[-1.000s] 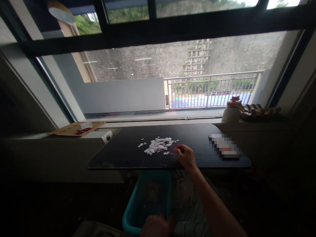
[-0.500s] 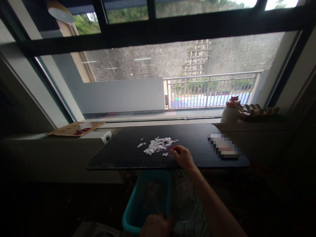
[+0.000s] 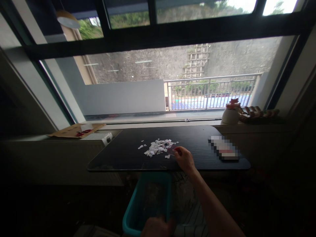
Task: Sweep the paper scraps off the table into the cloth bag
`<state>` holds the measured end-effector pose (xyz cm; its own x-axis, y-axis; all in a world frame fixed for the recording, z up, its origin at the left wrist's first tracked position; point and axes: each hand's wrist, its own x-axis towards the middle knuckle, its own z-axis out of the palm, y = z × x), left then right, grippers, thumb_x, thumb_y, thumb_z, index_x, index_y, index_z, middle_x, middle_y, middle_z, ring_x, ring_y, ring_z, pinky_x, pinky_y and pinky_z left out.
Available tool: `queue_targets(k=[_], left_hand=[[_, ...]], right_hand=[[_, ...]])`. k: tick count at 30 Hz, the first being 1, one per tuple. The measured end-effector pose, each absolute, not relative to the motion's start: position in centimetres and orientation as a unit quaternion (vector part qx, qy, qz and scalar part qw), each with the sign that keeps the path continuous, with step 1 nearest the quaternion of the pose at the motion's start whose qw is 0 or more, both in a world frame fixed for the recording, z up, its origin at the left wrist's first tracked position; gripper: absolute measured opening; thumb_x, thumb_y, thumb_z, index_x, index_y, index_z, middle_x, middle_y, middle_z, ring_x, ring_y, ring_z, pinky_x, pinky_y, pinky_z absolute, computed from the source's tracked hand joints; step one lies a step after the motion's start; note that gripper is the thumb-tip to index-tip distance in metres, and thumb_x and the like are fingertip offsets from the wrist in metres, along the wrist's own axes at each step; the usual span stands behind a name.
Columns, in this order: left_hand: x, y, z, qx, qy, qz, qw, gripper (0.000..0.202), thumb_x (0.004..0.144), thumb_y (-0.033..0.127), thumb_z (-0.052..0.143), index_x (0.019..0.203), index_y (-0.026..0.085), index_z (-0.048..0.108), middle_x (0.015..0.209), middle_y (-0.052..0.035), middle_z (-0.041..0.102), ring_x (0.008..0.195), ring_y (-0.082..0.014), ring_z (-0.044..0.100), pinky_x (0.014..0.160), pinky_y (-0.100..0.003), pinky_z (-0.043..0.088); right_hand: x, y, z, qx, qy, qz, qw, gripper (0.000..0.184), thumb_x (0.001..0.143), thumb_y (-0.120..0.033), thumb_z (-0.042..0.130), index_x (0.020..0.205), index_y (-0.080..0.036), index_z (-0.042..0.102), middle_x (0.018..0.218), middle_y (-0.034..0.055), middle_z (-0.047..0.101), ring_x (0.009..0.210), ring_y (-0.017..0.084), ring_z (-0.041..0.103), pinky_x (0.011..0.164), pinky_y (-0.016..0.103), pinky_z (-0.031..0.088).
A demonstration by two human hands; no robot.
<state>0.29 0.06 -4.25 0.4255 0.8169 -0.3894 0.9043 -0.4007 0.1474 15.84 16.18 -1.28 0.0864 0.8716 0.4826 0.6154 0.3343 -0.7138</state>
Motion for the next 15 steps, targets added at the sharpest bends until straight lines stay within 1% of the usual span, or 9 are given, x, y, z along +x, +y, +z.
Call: queue_targets(k=[3,6,8,13,15], left_hand=[[0.34,0.08,-4.28,0.827,0.52,-0.128,0.171,0.03,0.086,0.021,0.046,0.111,0.02,0.061,0.097,-0.0148,0.067,0.087,-0.0301,0.064,0.07,-0.039,0.049],[0.37,0.04,-4.23,0.831,0.517,-0.122,0.165,0.03,0.087,0.02,0.045,0.111,0.019,0.062,0.097,-0.016,0.067,0.087,-0.0316,0.064,0.07,-0.041,0.05],[0.38,0.01,-4.2,0.833,0.515,-0.122,0.159,0.03,0.087,0.018,0.044,0.11,0.019,0.062,0.097,-0.0165,0.067,0.086,-0.0325,0.065,0.069,-0.042,0.051],[0.32,0.02,-4.27,0.836,0.512,-0.122,0.156,0.029,0.088,0.021,0.046,0.111,0.02,0.063,0.096,-0.0158,0.068,0.085,-0.0324,0.065,0.068,-0.041,0.052],[0.27,0.0,-4.3,0.837,0.512,-0.118,0.154,0.028,0.088,0.021,0.046,0.111,0.019,0.063,0.096,-0.0157,0.068,0.085,-0.0324,0.065,0.068,-0.041,0.052]], right_hand=[[15.96,16.2,-1.28,-0.567,-0.654,0.13,0.484,0.026,0.077,-0.028,0.046,0.087,-0.017,0.068,0.076,0.0055,0.069,0.068,0.019,0.062,0.066,0.031,0.047],[15.84,16.3,-1.17,-0.549,-0.67,0.133,0.482,0.03,0.079,-0.032,0.048,0.093,-0.016,0.068,0.084,0.0065,0.07,0.071,0.018,0.062,0.067,0.03,0.047],[15.71,16.29,-1.09,-0.539,-0.681,0.136,0.477,0.03,0.079,-0.034,0.049,0.094,-0.016,0.069,0.087,0.0066,0.07,0.072,0.018,0.062,0.067,0.029,0.047],[15.75,16.05,-1.08,-0.551,-0.671,0.138,0.477,0.025,0.077,-0.027,0.049,0.086,-0.016,0.069,0.075,0.0053,0.07,0.067,0.018,0.062,0.065,0.03,0.046],[15.86,16.04,-1.14,-0.552,-0.667,0.137,0.481,0.025,0.078,-0.027,0.048,0.086,-0.016,0.069,0.076,0.0057,0.07,0.068,0.019,0.063,0.065,0.03,0.047]])
